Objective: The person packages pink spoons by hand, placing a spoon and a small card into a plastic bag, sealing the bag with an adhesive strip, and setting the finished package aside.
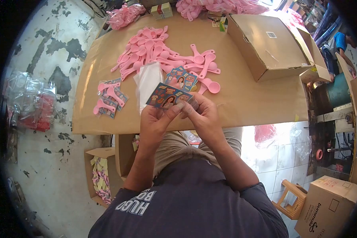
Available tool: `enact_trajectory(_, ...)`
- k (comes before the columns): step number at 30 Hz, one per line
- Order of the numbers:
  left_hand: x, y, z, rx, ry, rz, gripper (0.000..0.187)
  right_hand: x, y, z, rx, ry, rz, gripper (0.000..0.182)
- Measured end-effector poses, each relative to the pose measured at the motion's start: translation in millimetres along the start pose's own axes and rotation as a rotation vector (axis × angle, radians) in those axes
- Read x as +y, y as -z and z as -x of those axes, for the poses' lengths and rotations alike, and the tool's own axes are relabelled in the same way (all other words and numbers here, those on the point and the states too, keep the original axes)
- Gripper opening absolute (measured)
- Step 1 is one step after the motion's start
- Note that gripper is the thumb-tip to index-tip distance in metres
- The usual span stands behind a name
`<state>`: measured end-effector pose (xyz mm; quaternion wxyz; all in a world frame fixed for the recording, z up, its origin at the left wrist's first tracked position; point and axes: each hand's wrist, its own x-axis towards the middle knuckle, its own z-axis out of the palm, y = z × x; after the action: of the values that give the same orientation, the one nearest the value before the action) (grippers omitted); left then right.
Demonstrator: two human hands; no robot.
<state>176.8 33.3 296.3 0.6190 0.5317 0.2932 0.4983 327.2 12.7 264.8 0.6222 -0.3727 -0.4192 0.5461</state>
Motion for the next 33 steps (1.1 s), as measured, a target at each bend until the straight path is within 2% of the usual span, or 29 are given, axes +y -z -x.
enact_trajectory(3, 0, -2, -4, 0.023, -0.104, 0.054, 0.053, -3, -9, 8, -0.002, -0.074, -0.15, 0.022)
enact_trajectory(5, 3, -1, -7, 0.042, -0.146, 0.126, 0.058, -8, -11, 14, -0.002, -0.131, -0.141, 0.021)
enact_trajectory(7, 15, -2, -8, 0.029, -0.172, 0.445, 0.058, -9, -12, 20, -0.004, -0.187, -0.129, 0.02)
enact_trajectory(9, 12, -4, -10, 0.078, -0.199, 0.481, 0.052, -8, -12, 24, -0.021, -0.183, -0.083, 0.019)
enact_trajectory(11, 4, 0, -10, -0.046, -0.214, 0.615, 0.046, -12, -15, 30, 0.002, -0.198, -0.069, 0.019)
enact_trajectory(13, 6, -6, -7, -0.039, -0.169, 0.656, 0.044, -11, -17, 31, 0.026, -0.214, -0.055, 0.018)
enact_trajectory(15, 4, -10, -4, -0.029, -0.125, 0.698, 0.042, -6, -18, 30, 0.033, -0.08, -0.055, 0.019)
enact_trajectory(19, -1, -15, 3, -0.026, -0.047, 0.605, 0.038, -4, -26, 26, 0.077, -0.108, -0.093, 0.019)
enact_trajectory(22, 2, -10, 4, -0.058, -0.049, 0.655, 0.037, 0, -37, 25, 0.129, -0.006, -0.121, 0.02)
enact_trajectory(24, 5, -3, 3, 0.008, -0.022, 0.623, 0.037, 3, -47, 25, 0.316, 0.238, 0.091, 0.024)
enact_trajectory(25, 5, 2, 2, 0.014, -0.025, 0.626, 0.037, 4, -43, 27, 0.311, 0.235, 0.094, 0.024)
enact_trajectory(27, 3, 17, -1, 0.144, -0.054, 0.583, 0.04, 1, -25, 32, 0.102, 0.547, 0.634, 0.026)
enact_trajectory(28, 5, 24, -1, 0.214, -0.042, 0.64, 0.039, -2, -22, 32, 0.029, 0.558, 0.674, 0.023)
enact_trajectory(29, 5, 37, -3, 0.215, -0.041, 0.645, 0.039, -2, -17, 31, 0.027, 0.556, 0.679, 0.023)
enact_trajectory(31, 4, 65, -4, 0.279, -0.129, 0.73, 0.039, -4, -5, 23, 0.072, 0.685, 0.772, 0.017)
enact_trajectory(33, 10, 86, -2, 0.357, -0.183, 0.71, 0.037, -10, 15, 3, 0.282, 0.639, 0.797, 0.013)
